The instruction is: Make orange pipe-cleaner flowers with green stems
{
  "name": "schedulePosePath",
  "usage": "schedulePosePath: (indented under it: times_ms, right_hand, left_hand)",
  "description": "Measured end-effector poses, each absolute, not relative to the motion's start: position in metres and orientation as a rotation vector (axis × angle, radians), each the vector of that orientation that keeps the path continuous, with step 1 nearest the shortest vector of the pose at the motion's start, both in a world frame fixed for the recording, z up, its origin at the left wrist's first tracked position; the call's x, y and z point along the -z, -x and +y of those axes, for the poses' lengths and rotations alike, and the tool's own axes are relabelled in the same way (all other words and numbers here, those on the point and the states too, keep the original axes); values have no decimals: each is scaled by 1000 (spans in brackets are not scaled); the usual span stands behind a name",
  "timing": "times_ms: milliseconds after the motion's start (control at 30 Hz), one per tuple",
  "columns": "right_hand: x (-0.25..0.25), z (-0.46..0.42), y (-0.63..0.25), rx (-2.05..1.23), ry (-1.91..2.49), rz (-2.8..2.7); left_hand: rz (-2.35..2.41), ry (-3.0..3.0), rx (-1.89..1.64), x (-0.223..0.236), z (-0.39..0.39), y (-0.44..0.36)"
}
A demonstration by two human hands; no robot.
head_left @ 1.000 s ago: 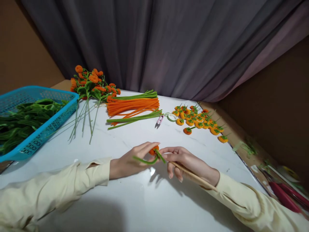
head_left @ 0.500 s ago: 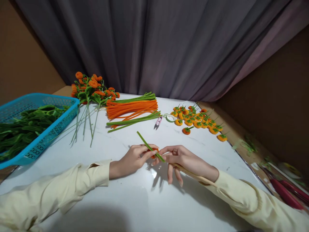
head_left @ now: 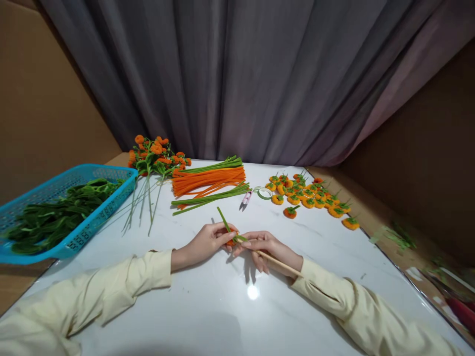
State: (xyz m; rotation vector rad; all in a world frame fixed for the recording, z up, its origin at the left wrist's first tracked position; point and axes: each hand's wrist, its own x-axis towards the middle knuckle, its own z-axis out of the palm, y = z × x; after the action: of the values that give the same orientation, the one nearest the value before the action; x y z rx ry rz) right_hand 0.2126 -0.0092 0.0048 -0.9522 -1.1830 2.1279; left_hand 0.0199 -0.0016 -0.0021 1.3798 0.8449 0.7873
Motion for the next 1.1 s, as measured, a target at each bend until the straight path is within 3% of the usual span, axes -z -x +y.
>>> schedulePosePath:
  times_ms: [633, 900, 1100]
  right_hand:
    - [0, -5, -215, -2149, 847, -1087]
    - [-5, -8, -209, -1835, 977, -1021]
    - [8, -11, -208, -1316, 1212, -1506]
  left_hand:
    - [825, -1100, -842, -1, 7, -15]
    - [834, -1121, -827, 0, 8, -12]
    - [799, -1095, -782, -2, 8, -9]
